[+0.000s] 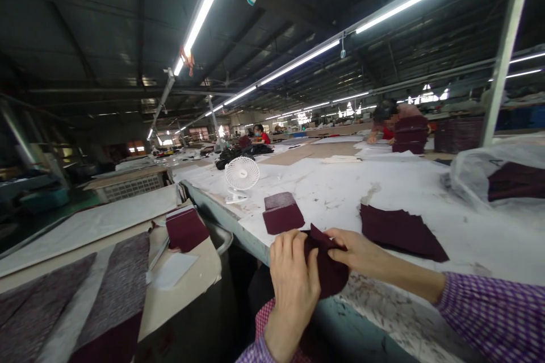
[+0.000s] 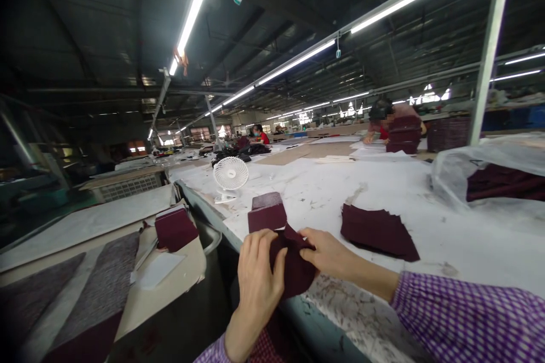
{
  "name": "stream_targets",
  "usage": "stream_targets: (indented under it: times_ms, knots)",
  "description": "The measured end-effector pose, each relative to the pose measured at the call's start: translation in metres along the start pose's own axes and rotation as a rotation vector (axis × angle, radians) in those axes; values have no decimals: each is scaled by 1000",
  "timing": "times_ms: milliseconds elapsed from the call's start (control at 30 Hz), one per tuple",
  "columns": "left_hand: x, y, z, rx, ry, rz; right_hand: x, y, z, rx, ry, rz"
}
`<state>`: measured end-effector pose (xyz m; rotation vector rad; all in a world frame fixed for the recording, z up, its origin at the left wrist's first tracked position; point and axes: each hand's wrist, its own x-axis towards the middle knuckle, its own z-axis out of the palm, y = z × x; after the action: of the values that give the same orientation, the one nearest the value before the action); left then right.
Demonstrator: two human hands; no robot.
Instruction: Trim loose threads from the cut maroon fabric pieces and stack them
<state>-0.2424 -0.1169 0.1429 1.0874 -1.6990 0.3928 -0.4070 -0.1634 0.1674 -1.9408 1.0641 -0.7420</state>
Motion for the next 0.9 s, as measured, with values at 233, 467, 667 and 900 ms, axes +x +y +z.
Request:
stream_targets:
  times_ms: [233,467,667,900]
  knots:
    - [14,-2,10,281,-71,-92,-9,-9,5,-323,30,50]
    - [15,4,10,256,-128,-154,-11,-10,6,-650,248,-148]
    - [20,-7,7,-281,-242,-411,-5,-16,-10,-275,331,-144]
    - [22,-60,-2,-1252,-165,-1026,-5,-15,-13,149,140,118]
